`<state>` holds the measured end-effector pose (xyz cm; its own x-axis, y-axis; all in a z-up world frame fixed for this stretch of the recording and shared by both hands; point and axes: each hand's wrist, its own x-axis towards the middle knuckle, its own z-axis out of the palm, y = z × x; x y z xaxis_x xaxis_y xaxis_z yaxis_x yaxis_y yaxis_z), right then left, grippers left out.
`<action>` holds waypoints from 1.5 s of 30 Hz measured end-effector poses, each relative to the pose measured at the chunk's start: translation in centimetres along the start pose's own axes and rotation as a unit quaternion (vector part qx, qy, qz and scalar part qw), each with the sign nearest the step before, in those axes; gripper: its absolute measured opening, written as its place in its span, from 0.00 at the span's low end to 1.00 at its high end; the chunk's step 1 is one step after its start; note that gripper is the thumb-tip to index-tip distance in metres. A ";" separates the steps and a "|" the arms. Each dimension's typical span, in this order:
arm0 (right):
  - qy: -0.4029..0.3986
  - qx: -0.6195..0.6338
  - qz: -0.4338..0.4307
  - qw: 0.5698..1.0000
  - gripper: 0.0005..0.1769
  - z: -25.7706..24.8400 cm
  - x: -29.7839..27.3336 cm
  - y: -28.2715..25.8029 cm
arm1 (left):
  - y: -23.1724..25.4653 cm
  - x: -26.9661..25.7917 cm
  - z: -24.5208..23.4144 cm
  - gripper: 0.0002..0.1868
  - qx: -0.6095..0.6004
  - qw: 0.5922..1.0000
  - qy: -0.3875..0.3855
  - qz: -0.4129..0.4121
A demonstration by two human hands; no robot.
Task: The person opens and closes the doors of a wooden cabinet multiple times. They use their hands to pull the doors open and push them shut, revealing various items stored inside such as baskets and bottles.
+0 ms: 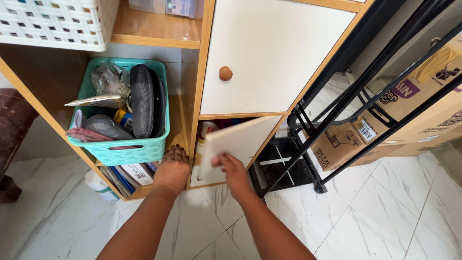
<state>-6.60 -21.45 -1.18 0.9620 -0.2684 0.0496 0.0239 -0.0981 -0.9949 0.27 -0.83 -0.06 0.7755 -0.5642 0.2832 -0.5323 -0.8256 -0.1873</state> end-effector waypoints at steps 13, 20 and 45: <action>0.217 0.302 0.032 0.928 0.22 -23.2 -4.7 13.2 | -0.2 0.0 -0.4 0.27 0.006 1.000 -0.007 0.007; 0.245 0.341 0.000 0.908 0.20 -22.0 -5.4 13.1 | -0.2 0.1 -0.7 0.28 0.003 1.000 -0.021 0.008; 0.112 0.064 -0.344 0.930 0.19 3.2 1.4 -18.9 | -0.1 0.1 -0.4 0.28 -0.012 0.998 -0.056 0.004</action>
<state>-4.88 -16.89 17.44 0.6269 -0.3793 0.6805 0.6584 -0.2091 -0.7231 0.30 -0.82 0.42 0.8036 -0.5688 0.1753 -0.5454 -0.8216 -0.1659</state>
